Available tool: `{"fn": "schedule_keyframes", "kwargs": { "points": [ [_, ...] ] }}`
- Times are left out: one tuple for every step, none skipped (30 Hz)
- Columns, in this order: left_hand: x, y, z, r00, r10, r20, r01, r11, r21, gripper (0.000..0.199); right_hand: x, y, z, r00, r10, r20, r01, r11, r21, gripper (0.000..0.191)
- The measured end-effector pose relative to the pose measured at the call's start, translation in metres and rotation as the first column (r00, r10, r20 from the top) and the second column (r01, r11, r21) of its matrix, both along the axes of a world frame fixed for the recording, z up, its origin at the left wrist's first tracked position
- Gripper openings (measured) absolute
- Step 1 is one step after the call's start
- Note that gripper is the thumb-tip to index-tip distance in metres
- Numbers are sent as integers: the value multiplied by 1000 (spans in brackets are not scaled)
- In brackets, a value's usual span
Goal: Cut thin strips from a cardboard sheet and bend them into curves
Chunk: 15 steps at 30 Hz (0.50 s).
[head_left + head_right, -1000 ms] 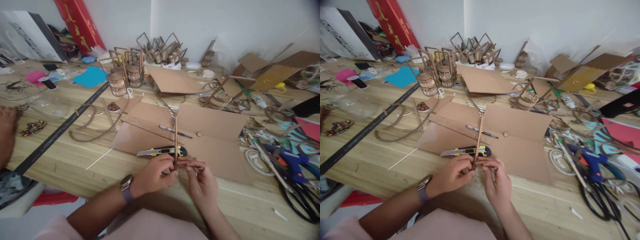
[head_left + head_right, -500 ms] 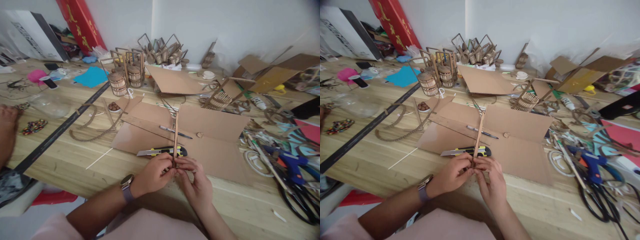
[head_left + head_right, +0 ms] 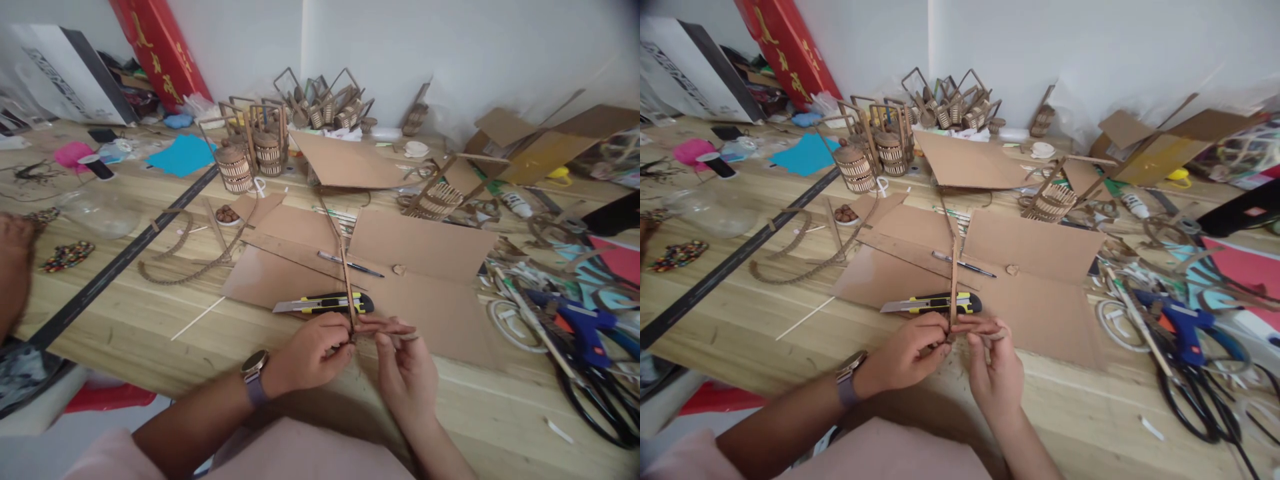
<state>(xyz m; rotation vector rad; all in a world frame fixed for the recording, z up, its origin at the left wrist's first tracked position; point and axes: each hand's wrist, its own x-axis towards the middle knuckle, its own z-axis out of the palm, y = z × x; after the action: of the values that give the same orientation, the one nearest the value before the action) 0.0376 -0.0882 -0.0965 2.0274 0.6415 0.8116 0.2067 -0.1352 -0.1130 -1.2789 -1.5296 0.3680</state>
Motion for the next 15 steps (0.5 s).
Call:
{"fn": "schedule_keyframes", "kwargs": {
  "points": [
    [0,0,0,1000,5,2,-5,1000,-14,28,0,0,0,1000,11,6,-11,1000,18,9],
    [-1,1,1,1000,12,4,-11,999,-38,27,-1,-1,0,1000,23,15,-24,999,41,9],
    [-2,1,1,1000,16,5,-16,997,-73,27,-1,-1,-1,999,35,26,-36,997,67,8],
    [-3,2,1,1000,19,8,-18,993,-113,28,-2,-1,-1,998,45,39,-48,995,89,8],
    [-3,2,1,1000,21,9,-19,988,-154,29,-2,-1,-1,997,56,52,-62,992,106,7],
    [-4,3,1,1000,22,8,-20,982,-187,31,-3,-1,-2,996,67,60,-73,990,117,7],
    [-4,3,1,1000,28,5,-27,978,-208,32,-3,-1,-2,995,76,63,-84,988,126,7],
    [-4,3,1,999,41,2,-40,975,-217,31,-3,-1,-2,994,88,63,-96,987,131,7],
    [-4,4,1,998,60,1,-58,975,-215,30,-3,0,-2,993,96,66,-104,986,132,7],
    [-3,3,1,997,79,2,-77,976,-205,28,-3,0,-2,992,98,78,-107,986,128,7],
    [-3,3,1,995,97,6,-94,977,-194,26,-3,1,-2,990,95,101,-108,986,124,7],
    [-2,3,1,994,111,11,-107,977,-184,25,-3,2,-1,987,89,134,-106,987,122,8],
    [-2,3,2,993,120,14,-115,977,-178,24,-3,3,0,982,83,170,-104,987,123,9],
    [-2,3,2,992,123,13,-119,977,-175,23,-3,4,0,976,77,205,-105,986,129,11],
    [-2,3,2,993,121,8,-118,978,-173,23,-2,5,1,969,74,234,-109,984,140,13]
  ]
}}
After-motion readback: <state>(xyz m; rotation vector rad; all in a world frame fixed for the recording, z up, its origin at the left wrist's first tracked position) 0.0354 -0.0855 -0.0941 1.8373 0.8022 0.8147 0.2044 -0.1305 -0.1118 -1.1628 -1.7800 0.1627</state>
